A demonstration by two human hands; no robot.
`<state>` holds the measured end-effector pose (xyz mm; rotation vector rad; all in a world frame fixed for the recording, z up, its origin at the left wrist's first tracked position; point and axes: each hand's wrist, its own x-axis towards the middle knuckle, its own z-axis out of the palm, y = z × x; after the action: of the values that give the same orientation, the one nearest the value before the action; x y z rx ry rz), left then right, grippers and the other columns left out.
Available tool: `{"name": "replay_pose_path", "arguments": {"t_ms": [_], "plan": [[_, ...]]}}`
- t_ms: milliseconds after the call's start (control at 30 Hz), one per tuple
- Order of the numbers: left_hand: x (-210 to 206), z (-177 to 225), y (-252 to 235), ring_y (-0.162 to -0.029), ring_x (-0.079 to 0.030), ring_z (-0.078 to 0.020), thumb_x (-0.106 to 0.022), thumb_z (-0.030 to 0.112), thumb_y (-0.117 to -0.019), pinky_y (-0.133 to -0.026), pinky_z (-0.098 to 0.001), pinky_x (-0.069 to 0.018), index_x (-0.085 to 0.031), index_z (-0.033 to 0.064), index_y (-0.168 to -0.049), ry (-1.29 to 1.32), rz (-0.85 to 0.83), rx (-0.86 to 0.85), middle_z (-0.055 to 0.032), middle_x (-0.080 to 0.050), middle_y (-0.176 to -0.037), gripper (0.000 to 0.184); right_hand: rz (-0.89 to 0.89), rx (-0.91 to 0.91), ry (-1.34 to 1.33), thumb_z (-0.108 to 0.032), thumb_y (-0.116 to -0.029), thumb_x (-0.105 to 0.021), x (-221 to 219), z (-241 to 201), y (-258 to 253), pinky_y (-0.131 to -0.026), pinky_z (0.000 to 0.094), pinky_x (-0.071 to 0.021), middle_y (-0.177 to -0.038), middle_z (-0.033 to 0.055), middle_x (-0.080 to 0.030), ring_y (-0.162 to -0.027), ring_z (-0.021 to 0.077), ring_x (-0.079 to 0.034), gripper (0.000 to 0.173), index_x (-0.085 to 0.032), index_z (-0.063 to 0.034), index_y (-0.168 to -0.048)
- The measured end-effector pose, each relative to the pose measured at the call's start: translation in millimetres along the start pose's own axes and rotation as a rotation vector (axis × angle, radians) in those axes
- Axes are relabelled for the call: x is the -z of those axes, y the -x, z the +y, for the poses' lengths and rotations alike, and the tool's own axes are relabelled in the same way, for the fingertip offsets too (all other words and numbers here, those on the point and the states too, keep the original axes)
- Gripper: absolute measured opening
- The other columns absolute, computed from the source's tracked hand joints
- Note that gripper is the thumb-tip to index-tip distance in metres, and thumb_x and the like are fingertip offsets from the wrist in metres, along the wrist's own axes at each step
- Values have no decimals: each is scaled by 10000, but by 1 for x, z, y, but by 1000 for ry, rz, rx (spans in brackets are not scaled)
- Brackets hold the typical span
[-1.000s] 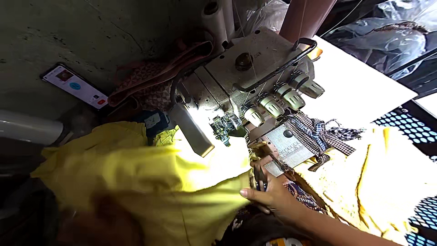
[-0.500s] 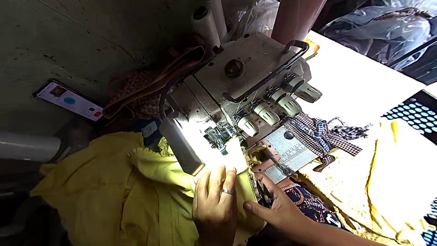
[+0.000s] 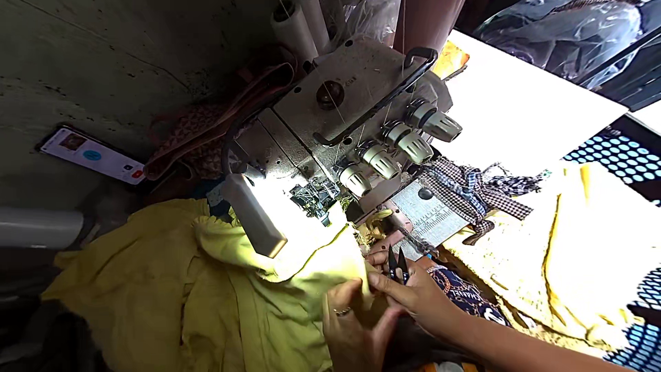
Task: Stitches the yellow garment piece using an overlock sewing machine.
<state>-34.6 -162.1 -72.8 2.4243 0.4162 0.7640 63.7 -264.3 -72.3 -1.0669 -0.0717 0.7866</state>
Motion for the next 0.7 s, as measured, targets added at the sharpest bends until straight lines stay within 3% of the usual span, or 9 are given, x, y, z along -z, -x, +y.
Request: {"name": "replay_pose_path", "arguments": {"t_ms": [100,200,267,333,400,467,533,600,700], "plan": [[-2,-16,5,-817,-643,-45,-749,156,-815,-764,-157,-531,-671,19,-1088,123,16,47,-60,-681,-896,315,-6,109,112,-74,-896,-727,2,3,-2,-515,90,-451,-794,-147,-672,-566,-87,-533,134,-718,-128,-1018],[25,-17,0,-927,-654,21,-685,138,-942,-838,-156,-554,-724,120,-996,369,-37,216,61,-690,-966,69,-47,177,169,-85,-910,-731,8,1,-5,-718,181,-606,-873,-90,-737,-753,-5,-701,85,-725,-104,-992],[49,-10,-7,-923,-663,52,-553,76,-1018,-848,-171,-559,-683,125,-1036,529,-46,428,137,-712,-973,141,-65,212,228,-110,-929,-713,12,1,-10,-758,199,-618,-909,-78,-729,-798,5,-710,72,-708,-87,-996],[67,-1,-21,-878,-671,49,-357,46,-1062,-820,-183,-573,-561,97,-1127,592,-15,611,145,-688,-949,220,-96,245,319,-166,-946,-703,15,-1,-14,-759,170,-596,-925,-74,-722,-808,-23,-693,120,-698,-73,-1022],[71,2,-34,-873,-649,70,-336,47,-1049,-808,-154,-562,-513,51,-1154,497,53,561,134,-644,-956,206,-145,284,407,-253,-966,-687,14,-7,-20,-741,153,-583,-946,-42,-722,-804,-34,-680,243,-699,-35,-1073],[71,-2,-43,-920,-613,100,-518,93,-999,-831,-105,-531,-546,-15,-1118,244,111,348,87,-615,-999,162,-179,305,451,-298,-1007,-633,11,-12,-24,-713,145,-570,-905,-40,-714,-772,-41,-668,284,-699,-31,-1078],[72,-11,-50,-902,-601,86,-640,136,-919,-819,-82,-497,-629,-71,-1007,-15,200,190,-10,-644,-943,225,-197,286,445,-270,-1033,-604,9,-17,-26,-698,155,-589,-869,-47,-704,-748,-32,-681,245,-698,-43,-1045],[77,-16,-53,-923,-603,84,-607,77,-944,-831,-72,-487,-664,-97,-990,-74,217,160,-47,-667,-942,189,-210,274,452,-249,-1019,-623,8,-20,-26,-684,146,-581,-830,-50,-698,-720,-37,-674,216,-698,-48,-997],[82,-14,-53,-932,-591,106,-548,48,-989,-838,-62,-479,-659,-103,-1004,-16,202,185,-19,-656,-956,188,-232,253,452,-249,-994,-658,9,-19,-27,-683,135,-566,-805,-50,-687,-708,-45,-662,206,-685,-47,-962]]}}
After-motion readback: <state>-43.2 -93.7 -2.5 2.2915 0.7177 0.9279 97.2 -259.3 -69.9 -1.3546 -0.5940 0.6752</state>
